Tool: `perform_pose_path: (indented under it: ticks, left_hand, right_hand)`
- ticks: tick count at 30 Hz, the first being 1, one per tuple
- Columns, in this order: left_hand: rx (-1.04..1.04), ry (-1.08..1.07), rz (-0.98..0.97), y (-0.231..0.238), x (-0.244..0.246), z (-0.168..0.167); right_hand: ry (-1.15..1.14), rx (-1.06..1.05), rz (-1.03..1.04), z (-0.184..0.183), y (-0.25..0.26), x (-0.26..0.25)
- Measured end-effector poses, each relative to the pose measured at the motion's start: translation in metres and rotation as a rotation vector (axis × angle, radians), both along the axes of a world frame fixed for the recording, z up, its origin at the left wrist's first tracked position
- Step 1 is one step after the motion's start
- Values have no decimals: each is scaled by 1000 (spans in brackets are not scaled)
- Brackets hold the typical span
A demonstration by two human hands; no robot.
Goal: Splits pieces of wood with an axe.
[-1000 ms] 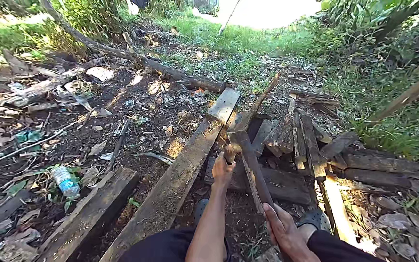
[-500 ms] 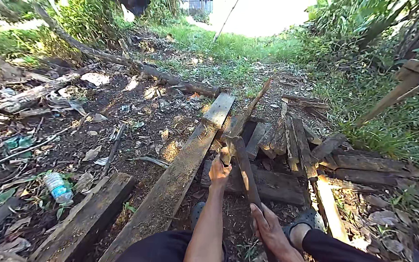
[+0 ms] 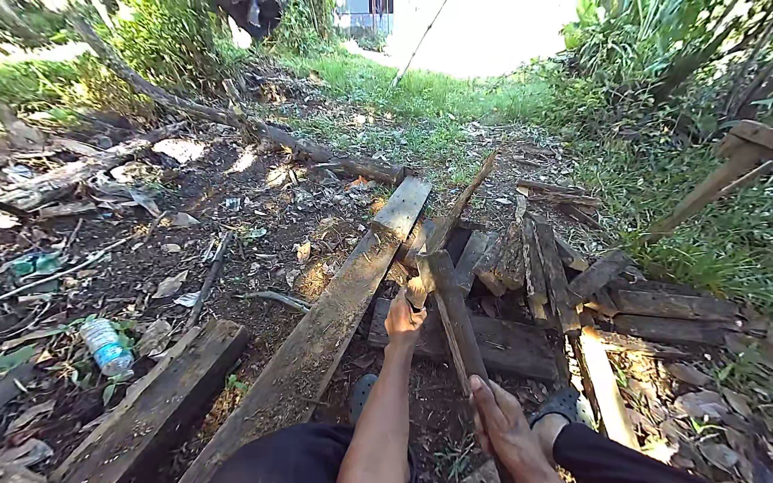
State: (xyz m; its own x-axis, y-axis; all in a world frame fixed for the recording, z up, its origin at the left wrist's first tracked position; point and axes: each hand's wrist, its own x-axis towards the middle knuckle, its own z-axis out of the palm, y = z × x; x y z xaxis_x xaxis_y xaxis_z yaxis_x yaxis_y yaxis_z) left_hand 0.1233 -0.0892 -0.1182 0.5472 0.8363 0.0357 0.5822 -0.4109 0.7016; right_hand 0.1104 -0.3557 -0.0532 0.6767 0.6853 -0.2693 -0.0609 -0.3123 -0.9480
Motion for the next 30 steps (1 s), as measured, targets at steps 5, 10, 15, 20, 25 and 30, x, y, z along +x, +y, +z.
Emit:
perform_pose_path:
  ticks: [5, 10, 15, 20, 25, 30]
  left_hand:
    - [9, 5, -4, 0, -1, -2]
    - [8, 10, 8, 2, 0, -4]
    - [35, -1, 1, 3, 0, -4]
    - [18, 2, 21, 6, -2, -3]
    - [27, -35, 2, 7, -3, -6]
    - [-9, -107, 20, 8, -9, -8]
  right_hand:
    - [141, 18, 5, 74, -14, -5]
    - [-207, 322, -46, 65, -9, -7]
    - [-444, 605, -35, 79, 4, 0]
    - [-453, 419, -40, 50, 9, 5]
    - [-348, -176, -17, -18, 9, 19]
    - [-209, -98, 41, -12, 11, 5]
